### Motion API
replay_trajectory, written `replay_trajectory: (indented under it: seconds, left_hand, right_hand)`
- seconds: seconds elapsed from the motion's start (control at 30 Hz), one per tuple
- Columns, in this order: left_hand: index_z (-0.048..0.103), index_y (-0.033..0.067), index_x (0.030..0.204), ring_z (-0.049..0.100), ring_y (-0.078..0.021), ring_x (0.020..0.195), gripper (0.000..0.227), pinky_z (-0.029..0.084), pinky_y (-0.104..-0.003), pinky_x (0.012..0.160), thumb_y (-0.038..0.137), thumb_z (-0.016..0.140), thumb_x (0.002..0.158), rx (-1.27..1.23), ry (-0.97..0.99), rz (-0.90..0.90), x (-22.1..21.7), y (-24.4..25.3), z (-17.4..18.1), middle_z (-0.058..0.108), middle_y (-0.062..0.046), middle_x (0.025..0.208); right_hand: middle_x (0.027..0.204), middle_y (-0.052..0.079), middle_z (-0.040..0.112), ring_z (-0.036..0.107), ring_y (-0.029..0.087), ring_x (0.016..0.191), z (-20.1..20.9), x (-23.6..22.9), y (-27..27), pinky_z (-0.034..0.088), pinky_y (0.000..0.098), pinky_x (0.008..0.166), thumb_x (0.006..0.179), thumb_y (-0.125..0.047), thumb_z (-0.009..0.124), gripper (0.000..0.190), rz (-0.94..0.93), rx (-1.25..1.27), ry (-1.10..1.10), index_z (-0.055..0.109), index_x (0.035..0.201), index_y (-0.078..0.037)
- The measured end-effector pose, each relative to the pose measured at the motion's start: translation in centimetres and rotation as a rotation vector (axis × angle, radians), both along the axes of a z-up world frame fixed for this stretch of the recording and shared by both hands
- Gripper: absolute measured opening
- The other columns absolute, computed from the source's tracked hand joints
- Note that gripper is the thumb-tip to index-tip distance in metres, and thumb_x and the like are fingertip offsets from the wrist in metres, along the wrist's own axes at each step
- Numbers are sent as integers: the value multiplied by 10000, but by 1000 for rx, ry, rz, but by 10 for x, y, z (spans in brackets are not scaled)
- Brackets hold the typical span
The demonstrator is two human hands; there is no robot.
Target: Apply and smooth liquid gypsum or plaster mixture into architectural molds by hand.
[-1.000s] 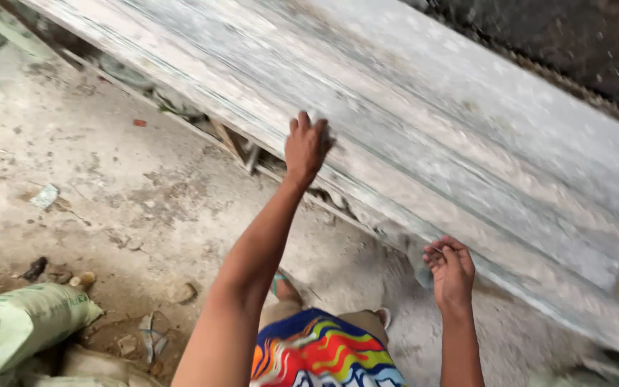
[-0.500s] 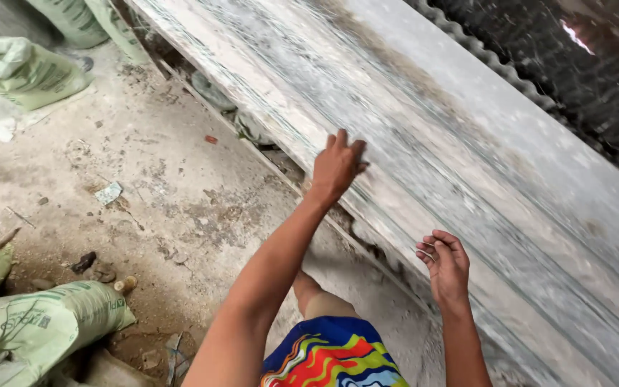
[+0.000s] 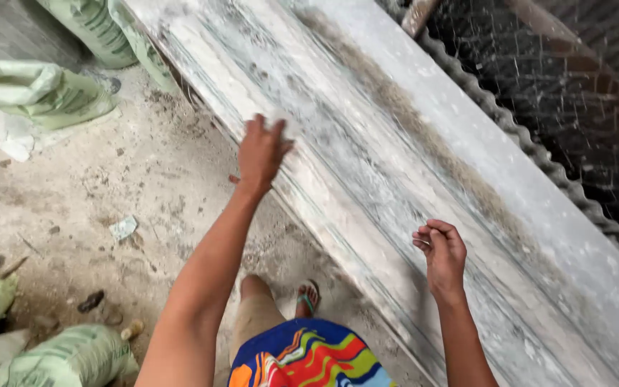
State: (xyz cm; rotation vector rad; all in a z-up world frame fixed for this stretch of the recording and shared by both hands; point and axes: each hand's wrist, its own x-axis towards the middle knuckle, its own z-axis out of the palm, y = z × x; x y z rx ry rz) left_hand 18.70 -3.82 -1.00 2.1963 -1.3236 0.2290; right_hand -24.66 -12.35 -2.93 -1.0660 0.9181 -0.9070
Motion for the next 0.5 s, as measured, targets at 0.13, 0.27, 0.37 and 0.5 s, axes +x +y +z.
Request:
replay_trajectory:
  seconds: [0.13,0.27,0.37,0.5]
  left_hand:
    - [704,156,1228,586,-324,1003,500,576,-386,662,351,887,806,-9,11,22,116,-32,26,568,-182,1137]
    - [696,149,1270,575,-346,1069,496,554,-442,731,328,887,850,-141,48,145,228,-96,33,555,-174,1182]
    - [707,159,1248,554,-404,1145,509,556,-489,823,334,907,814,-222,93,39,274,-172,20,535,-238,1254]
    - [727,166,1216,548,-442,1200,516,584,-483,837,333,905,761,-14,266,-278,273,-249,21,503,-312,1347]
  right_hand:
    - [1036,107,681,684,218,936,-8,67,-34,574,372,842,1050,-50,498,171,-33,6,23,610,1177,-22]
    - [1050,98,681,675,203,947,-20,142,-61,566,362,851,1066,-75,512,147,-146,-11,208,616,1152,-17]
    - [1055,90,686,665,182,975,-38,206,-90,549,352,859,1074,-81,514,157,-177,-79,331,628,1160,-13]
    - [1167,95,696,636,179,1110,-38,288,-120,483,329,987,1087,-103,535,190,-56,-377,632,636,1222,-15]
